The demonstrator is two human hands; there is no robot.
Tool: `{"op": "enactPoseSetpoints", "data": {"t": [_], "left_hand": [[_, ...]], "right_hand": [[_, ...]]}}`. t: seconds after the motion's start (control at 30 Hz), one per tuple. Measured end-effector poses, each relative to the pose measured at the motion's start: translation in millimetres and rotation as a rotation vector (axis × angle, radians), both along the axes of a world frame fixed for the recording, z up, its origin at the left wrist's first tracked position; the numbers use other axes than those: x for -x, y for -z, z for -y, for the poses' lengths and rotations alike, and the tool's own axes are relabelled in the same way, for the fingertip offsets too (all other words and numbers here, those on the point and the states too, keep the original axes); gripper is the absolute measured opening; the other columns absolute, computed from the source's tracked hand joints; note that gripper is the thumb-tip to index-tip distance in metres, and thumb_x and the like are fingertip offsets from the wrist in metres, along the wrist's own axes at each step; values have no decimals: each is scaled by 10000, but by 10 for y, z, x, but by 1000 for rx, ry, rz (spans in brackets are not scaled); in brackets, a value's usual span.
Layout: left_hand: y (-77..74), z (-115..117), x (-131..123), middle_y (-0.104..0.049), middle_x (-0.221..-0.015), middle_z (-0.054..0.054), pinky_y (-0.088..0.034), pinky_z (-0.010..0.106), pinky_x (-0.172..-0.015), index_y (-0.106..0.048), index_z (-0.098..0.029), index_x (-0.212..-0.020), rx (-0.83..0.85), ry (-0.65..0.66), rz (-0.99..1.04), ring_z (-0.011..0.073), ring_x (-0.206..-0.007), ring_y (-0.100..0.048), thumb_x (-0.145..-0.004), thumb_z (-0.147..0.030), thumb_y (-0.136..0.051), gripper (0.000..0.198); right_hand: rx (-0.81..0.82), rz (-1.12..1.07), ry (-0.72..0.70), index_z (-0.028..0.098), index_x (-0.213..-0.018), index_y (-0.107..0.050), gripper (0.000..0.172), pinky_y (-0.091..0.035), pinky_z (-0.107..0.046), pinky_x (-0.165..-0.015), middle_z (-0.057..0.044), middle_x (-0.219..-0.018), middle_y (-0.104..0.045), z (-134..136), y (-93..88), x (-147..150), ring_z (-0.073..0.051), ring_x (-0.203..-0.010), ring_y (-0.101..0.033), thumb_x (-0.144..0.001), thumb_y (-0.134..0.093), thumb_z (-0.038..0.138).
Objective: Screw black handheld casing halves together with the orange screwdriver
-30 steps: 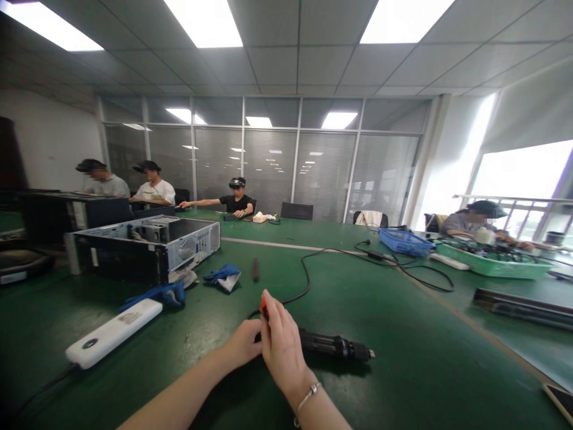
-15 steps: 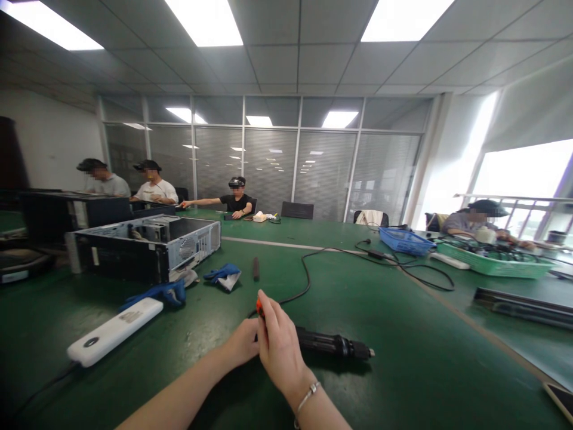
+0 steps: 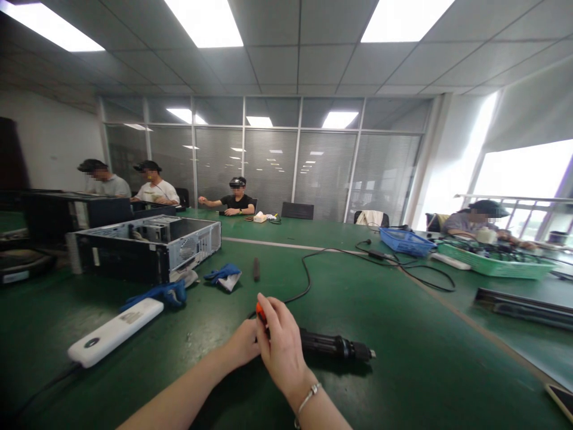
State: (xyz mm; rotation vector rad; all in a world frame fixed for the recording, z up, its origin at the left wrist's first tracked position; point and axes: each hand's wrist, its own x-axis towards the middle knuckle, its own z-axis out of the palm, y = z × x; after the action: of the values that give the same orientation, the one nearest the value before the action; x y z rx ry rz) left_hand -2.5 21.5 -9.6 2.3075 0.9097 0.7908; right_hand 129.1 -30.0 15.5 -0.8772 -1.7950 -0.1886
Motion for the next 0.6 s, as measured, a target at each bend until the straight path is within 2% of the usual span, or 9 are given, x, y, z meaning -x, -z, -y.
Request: {"op": "enactPoseSetpoints", "data": {"t": [0.1, 0.17, 0.37, 0.47, 0.6], "left_hand": [[20, -11, 8, -709, -936, 27, -475, 242, -789, -685, -146, -963, -1, -2, -3, 197, -850, -643, -775, -137, -586, 213], [13, -10, 20, -708, -961, 37, -476, 254, -795, -681, -144, -994, 1, -2, -18, 207, -859, -641, -783, -169, -603, 227], [-11, 6, 26, -711, -970, 29, -479, 253, -803, -676, -159, -959, -1, 9, -15, 199, -878, -639, -781, -124, -590, 201], [14, -4, 16, -708, -947, 17, -474, 237, -795, -672, -160, -935, -14, 12, -14, 186, -864, -639, -785, -115, -576, 184], [47, -24, 16, -707, -922, 26, -473, 237, -770, -678, -149, -928, -26, -7, -37, 200, -848, -641, -784, -150, -594, 167]], "right_hand": [[-4, -8, 22, 267, -1347, -449, 437, -562, -353, -802, -95, -1073, -595, -19, 6, -24, -204, -942, -620, -916, -487, 205], [11, -17, 14, 271, -1362, -430, 442, -565, -335, -790, -84, -1048, -606, -34, 21, -31, -192, -920, -626, -928, -460, 190], [33, -9, 5, 233, -1466, -243, 554, -518, -385, -934, -112, -1234, -578, -8, 41, 2, -209, -1106, -583, -939, -401, 165], [23, 0, -1, 236, -1439, -312, 537, -530, -381, -912, -119, -1214, -574, 6, 19, -5, -221, -1098, -581, -923, -453, 186], [-2, -23, 6, 254, -1346, -460, 438, -565, -334, -800, -94, -1059, -610, -1, -11, -26, -200, -939, -630, -912, -492, 203]]}}
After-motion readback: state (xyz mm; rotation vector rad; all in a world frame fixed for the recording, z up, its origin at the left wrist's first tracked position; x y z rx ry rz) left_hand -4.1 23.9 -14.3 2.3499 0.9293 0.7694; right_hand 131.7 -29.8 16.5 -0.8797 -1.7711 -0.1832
